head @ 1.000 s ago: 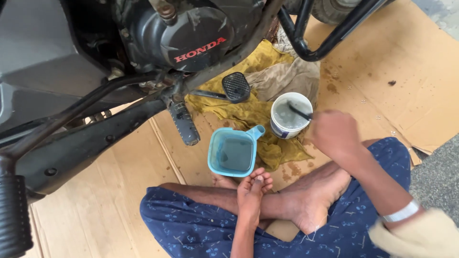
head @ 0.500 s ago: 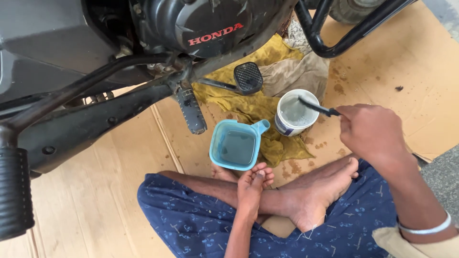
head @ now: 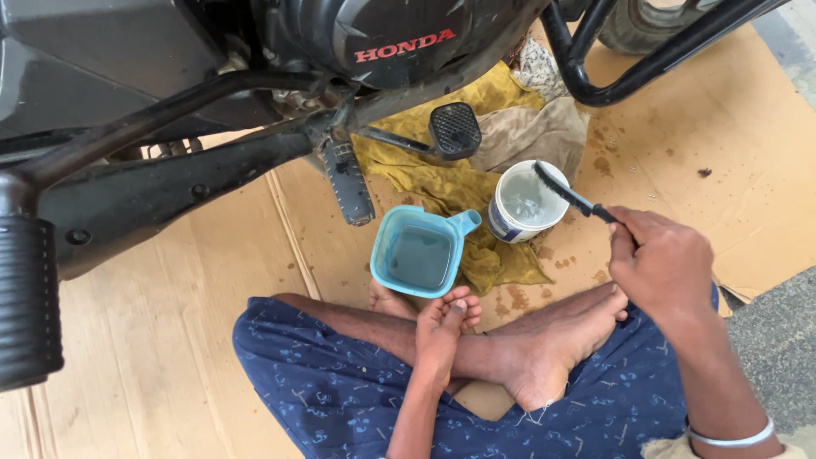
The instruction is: The person cleans a motorcycle engine using a toothbrush and a solvent container.
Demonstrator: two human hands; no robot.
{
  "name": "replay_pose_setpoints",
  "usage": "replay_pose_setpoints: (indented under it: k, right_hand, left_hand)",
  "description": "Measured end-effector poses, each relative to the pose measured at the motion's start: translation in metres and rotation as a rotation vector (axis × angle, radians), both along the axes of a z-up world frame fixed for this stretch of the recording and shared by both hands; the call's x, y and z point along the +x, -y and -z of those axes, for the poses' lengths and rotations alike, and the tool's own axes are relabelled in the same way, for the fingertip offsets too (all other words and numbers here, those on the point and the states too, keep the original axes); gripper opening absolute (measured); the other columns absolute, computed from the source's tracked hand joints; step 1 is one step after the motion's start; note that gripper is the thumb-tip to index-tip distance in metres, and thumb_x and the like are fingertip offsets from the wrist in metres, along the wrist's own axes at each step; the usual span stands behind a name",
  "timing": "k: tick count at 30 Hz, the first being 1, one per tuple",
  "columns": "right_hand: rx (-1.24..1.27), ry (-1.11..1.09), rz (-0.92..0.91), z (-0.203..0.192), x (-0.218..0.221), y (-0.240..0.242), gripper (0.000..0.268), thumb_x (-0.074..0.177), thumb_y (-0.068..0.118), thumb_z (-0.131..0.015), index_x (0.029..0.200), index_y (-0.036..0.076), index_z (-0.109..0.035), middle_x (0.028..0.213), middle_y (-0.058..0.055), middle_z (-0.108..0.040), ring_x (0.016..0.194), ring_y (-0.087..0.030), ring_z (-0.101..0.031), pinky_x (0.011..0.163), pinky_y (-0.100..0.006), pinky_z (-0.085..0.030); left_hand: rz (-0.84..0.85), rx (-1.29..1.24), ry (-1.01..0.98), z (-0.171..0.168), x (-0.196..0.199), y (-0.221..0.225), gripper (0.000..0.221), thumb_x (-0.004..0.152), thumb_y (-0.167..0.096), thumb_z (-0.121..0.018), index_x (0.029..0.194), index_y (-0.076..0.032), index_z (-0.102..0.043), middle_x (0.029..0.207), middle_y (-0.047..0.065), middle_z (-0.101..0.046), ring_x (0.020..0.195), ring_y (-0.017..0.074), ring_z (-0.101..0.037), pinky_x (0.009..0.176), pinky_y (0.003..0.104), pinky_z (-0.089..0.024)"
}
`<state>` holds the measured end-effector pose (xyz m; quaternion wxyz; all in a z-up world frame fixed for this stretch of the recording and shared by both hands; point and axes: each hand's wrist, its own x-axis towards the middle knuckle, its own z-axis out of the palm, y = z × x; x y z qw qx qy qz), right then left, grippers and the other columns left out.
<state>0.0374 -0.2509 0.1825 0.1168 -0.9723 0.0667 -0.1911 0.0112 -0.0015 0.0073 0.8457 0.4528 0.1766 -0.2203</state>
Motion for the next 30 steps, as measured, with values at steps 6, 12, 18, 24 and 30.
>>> replay_pose_setpoints:
  k: [6, 12, 18, 24, 30]
  right_hand:
    - [0.144, 0.028, 0.047, 0.022, -0.011, 0.002, 0.021, 0.095, 0.013, -0.069, 0.114, 0.01, -0.078, 0.098, -0.014, -0.074, 0.082, -0.031, -0.071, 0.074, -0.04, -0.056]
    - [0.115, 0.075, 0.017, 0.034, -0.017, -0.003, 0.022, 0.093, 0.012, -0.07, 0.113, 0.008, -0.078, 0.099, -0.014, -0.074, 0.084, -0.032, -0.072, 0.074, -0.04, -0.056]
    - [0.045, 0.032, 0.064, 0.04, -0.016, -0.006, 0.022, 0.092, 0.011, -0.071, 0.112, 0.009, -0.079, 0.093, -0.014, -0.074, 0.078, -0.034, -0.07, 0.07, -0.042, -0.056]
    - [0.012, 0.077, 0.053, 0.042, -0.017, -0.006, 0.021, 0.092, 0.013, -0.071, 0.111, 0.011, -0.079, 0.089, -0.011, -0.073, 0.073, -0.032, -0.069, 0.066, -0.042, -0.055]
    - [-0.02, 0.08, 0.066, 0.043, -0.019, -0.005, 0.026, 0.092, 0.009, -0.067, 0.115, 0.013, -0.079, 0.087, -0.009, -0.072, 0.069, -0.03, -0.068, 0.063, -0.041, -0.054]
  left_hand:
    - [0.009, 0.027, -0.018, 0.0, 0.004, 0.001, 0.026, 0.101, -0.007, -0.055, 0.124, 0.003, -0.064, 0.106, 0.01, -0.073, 0.091, 0.0147, -0.071, 0.082, 0.029, -0.06]
    - [0.013, -0.005, 0.025, -0.006, 0.005, 0.003, 0.026, 0.101, -0.006, -0.056, 0.125, 0.003, -0.064, 0.106, 0.011, -0.073, 0.09, 0.0148, -0.07, 0.084, 0.029, -0.06]
    - [0.013, -0.021, 0.025, -0.005, 0.002, 0.004, 0.026, 0.102, -0.005, -0.056, 0.125, 0.003, -0.064, 0.106, 0.01, -0.073, 0.091, 0.0146, -0.07, 0.084, 0.029, -0.06]
    - [0.017, 0.014, 0.004, -0.004, 0.001, 0.005, 0.026, 0.102, -0.006, -0.056, 0.124, 0.004, -0.064, 0.105, 0.011, -0.073, 0.09, 0.0148, -0.07, 0.083, 0.029, -0.06]
    - [-0.002, -0.02, 0.03, 0.01, 0.0, 0.004, 0.026, 0.101, -0.005, -0.055, 0.125, 0.004, -0.064, 0.106, 0.011, -0.073, 0.09, 0.0156, -0.07, 0.082, 0.03, -0.06]
